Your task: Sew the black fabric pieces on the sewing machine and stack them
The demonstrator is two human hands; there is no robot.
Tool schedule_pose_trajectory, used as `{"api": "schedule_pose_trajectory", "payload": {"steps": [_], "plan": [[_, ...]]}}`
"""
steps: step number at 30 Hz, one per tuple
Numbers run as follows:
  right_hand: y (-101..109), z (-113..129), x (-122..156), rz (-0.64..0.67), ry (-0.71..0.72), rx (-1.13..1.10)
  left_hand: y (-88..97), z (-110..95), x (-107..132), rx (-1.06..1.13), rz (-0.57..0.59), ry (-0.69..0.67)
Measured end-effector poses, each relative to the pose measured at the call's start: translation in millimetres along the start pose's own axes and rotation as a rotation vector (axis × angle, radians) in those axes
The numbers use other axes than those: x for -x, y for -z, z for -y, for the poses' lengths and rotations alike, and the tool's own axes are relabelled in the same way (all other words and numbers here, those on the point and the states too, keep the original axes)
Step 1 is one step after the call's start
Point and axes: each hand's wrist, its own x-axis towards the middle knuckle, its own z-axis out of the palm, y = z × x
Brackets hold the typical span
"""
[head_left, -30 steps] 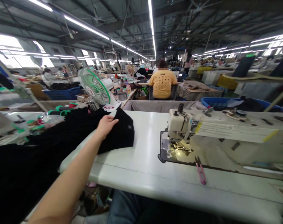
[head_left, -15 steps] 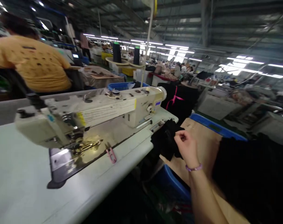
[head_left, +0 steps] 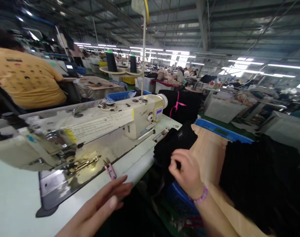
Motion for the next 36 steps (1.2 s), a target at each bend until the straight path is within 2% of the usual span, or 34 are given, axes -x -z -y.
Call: {"api": "schedule_pose_trajectory", "payload": {"steps": [3,5,9,11,13,15,16,19,20,22,25,29,31,33,36], "plan": [[-11.1,46.4,5.9,0.175,0.274,-0.141,-8.9,-21.5,-15.4,0.309,0.275,0.062],[-21.4,72.4,14.1,0.235,0.394,-0.267,-11.6,-28.2,-22.8,0.383,0.355,0.099],[-39.1,105.0,27.8,0.260,0.528,-0.445,-16.3,-20.7,-25.5,0.201,0.352,0.192],[-43.1,112.3,29.6,0.254,0.544,-0.501,-15.2,-11.4,-19.7,0.102,0.371,0.195],[-43.0,113.9,29.0,0.257,0.510,-0.551,-9.5,-5.2,-7.5,0.103,0.297,0.154],[-40.0,110.7,28.1,0.245,0.367,-0.577,-0.3,-5.7,10.4,0.196,0.066,0.082],[-38.2,107.8,28.2,0.216,0.240,-0.581,4.9,-8.3,20.6,0.252,-0.084,0.042],[-36.9,99.6,30.2,0.078,-0.266,-0.646,16.9,-19.3,49.4,0.414,-0.520,-0.094],[-38.6,98.5,30.9,0.074,-0.429,-0.707,19.0,-22.1,56.8,0.455,-0.629,-0.144],[-45.0,100.7,31.2,0.194,-0.672,-0.900,20.8,-24.3,66.7,0.531,-0.758,-0.227],[-57.7,114.0,27.5,0.477,-0.889,-1.203,21.6,-19.3,72.7,0.614,-0.801,-0.268],[-72.0,138.1,18.4,0.656,-1.150,-1.483,24.2,-7.6,79.8,0.698,-0.805,-0.264],[-78.5,146.8,15.2,0.663,-1.234,-1.615,24.6,-3.0,86.3,0.735,-0.804,-0.234],[-85.4,150.7,13.7,0.603,-1.276,-1.663,24.5,1.7,94.5,0.761,-0.806,-0.199],[-93.5,146.0,11.3,0.468,-1.258,-1.507,28.3,13.2,108.2,0.737,-0.850,-0.181]]}}
